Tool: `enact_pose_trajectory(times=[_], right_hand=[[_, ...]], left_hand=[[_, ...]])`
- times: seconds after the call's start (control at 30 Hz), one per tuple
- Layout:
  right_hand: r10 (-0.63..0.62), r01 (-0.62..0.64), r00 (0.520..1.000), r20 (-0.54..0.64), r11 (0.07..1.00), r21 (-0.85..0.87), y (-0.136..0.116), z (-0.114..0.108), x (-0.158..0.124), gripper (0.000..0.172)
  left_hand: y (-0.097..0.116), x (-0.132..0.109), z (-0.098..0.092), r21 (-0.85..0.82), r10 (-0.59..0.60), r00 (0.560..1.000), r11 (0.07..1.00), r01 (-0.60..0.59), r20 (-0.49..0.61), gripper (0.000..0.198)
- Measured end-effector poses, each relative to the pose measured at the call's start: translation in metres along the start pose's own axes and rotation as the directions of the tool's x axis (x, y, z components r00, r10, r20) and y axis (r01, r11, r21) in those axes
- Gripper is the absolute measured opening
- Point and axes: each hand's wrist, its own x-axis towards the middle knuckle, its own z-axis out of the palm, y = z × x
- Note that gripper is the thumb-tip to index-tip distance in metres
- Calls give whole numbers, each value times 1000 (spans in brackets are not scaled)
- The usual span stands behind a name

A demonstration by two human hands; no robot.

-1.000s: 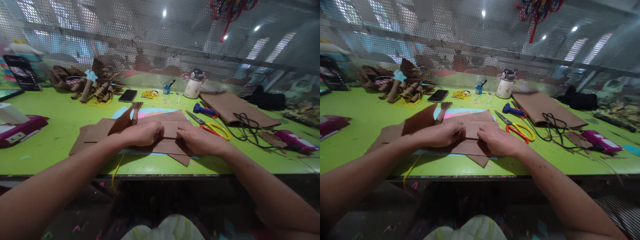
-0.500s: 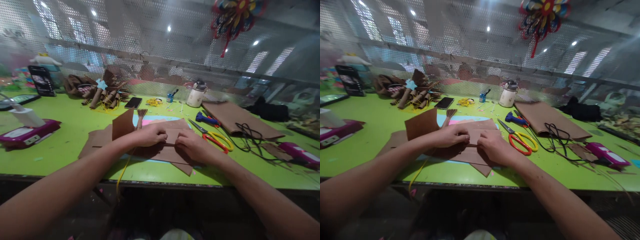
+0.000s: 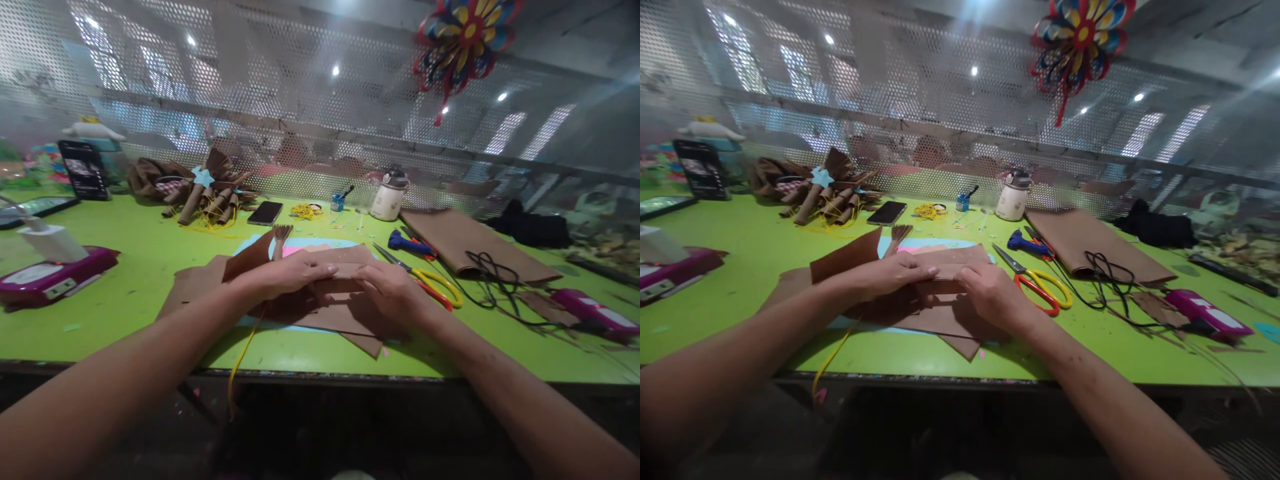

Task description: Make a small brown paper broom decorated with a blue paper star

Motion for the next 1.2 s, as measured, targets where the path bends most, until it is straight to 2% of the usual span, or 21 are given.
enact_pose_trajectory(times=[0.07, 0.13, 0.23, 0.4, 0.47, 0.6, 0.77, 0.93, 1.03, 1.1, 1.2], right_hand=[[-1, 1, 1000, 8, 1000, 30, 0, -1, 1, 16], [11, -12, 1000, 23, 998, 68, -2, -2, 2, 17], [47, -51, 998, 32, 992, 116, -4, -3, 3, 16], [114, -110, 994, 1, 955, 274, -6, -8, 4, 14], [204, -197, 979, 18, 913, 357, -8, -12, 5, 13], [356, -397, 917, 177, 791, 466, -11, -16, 9, 24], [433, -490, 871, 234, 722, 489, -9, -8, 9, 22], [497, -614, 784, 373, 528, 587, -4, 0, 4, 24], [485, -622, 773, 410, 451, 640, -5, 2, 4, 27], [460, -611, 785, 415, 465, 641, -7, 2, 5, 27], [361, -512, 859, 364, 642, 571, -13, 1, 9, 23]], left_hand=[[1, 0, -1, -38, -3, 999, 999, 4, 33, 37], [0, 1, -2, -34, 1, 1000, 999, -1, 10, 32], [-4, 2, -4, 17, -27, 999, 999, 27, -36, 33], [-4, 1, -6, -9, -74, 997, 997, 74, 1, 35], [-4, 0, -6, -1, -75, 997, 997, 75, 1, 35], [-4, 0, -5, 73, -67, 998, 995, 67, -6, 36], [-2, -1, -3, 299, 66, 998, 952, -62, -3, 34], [0, 1, 2, 409, 187, 982, 893, -186, 39, 34], [-1, 2, 3, 433, 207, 976, 875, -215, 68, 33], [-2, 2, 3, 446, 193, 979, 872, -204, 71, 33], [-4, 2, 2, 466, 182, 981, 864, -190, 62, 30]])
